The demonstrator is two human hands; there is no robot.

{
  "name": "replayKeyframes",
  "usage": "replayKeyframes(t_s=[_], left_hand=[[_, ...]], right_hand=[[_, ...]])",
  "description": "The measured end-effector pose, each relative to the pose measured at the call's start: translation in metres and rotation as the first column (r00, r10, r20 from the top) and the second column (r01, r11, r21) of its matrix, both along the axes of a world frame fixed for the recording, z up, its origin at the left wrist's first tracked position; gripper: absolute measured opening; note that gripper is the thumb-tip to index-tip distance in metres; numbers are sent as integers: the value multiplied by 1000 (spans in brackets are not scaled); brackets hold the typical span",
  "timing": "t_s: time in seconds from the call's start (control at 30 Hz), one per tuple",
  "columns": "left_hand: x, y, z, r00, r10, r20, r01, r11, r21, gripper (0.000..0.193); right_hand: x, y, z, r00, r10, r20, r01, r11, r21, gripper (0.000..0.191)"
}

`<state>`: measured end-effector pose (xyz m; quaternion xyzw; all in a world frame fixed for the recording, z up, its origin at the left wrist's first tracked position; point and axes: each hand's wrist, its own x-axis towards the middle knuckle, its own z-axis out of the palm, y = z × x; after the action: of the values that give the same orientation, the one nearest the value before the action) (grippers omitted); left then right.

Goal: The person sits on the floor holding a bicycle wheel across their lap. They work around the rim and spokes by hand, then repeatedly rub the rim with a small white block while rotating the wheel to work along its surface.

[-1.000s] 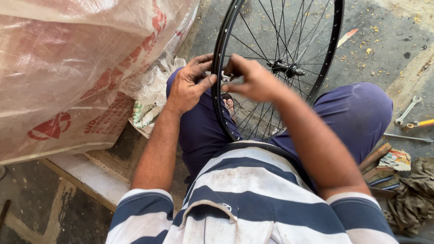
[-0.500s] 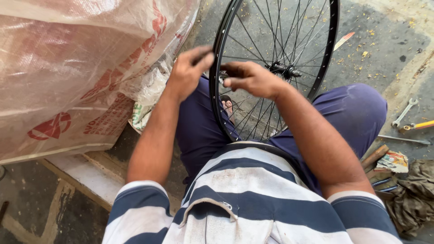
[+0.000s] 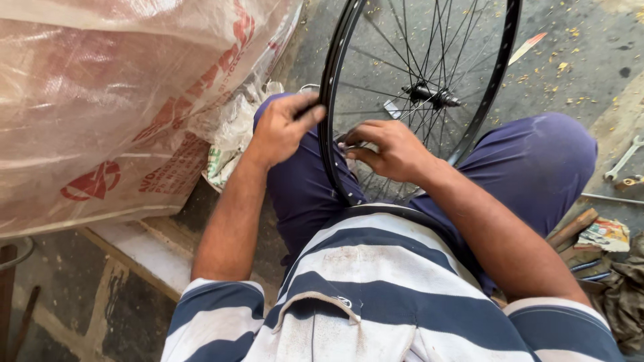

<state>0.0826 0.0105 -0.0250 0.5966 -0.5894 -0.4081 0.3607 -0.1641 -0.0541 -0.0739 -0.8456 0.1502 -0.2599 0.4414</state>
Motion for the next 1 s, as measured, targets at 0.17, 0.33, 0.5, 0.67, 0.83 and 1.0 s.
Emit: replayKeyframes(t_s=[0.17,0.33,0.5,0.67,0.83,1.0], left_hand=[[3,16,-1,980,10,199,-8,1000,-9,28],[2,16,-1,977,10,212,13,994,-107,26],[1,15,1,986,32,163,-20,997,-76,29],[0,12,0,987,45,153,-27,993,-117,31],[1,14,-4,984,66,168,-46,992,-120,33],[-1,8,-5,984,56,171,-36,993,-117,34]], right_hand=[[6,10,-2,938,-294,182,284,956,79,25],[40,4,-20,948,-287,136,210,887,411,21],[39,0,-28,936,-273,221,105,818,566,13],[44,0,-19,966,-256,37,199,829,523,33],[48,-1,-22,965,-263,17,245,920,305,39],[43,-9,-25,952,-207,224,-8,720,694,32]])
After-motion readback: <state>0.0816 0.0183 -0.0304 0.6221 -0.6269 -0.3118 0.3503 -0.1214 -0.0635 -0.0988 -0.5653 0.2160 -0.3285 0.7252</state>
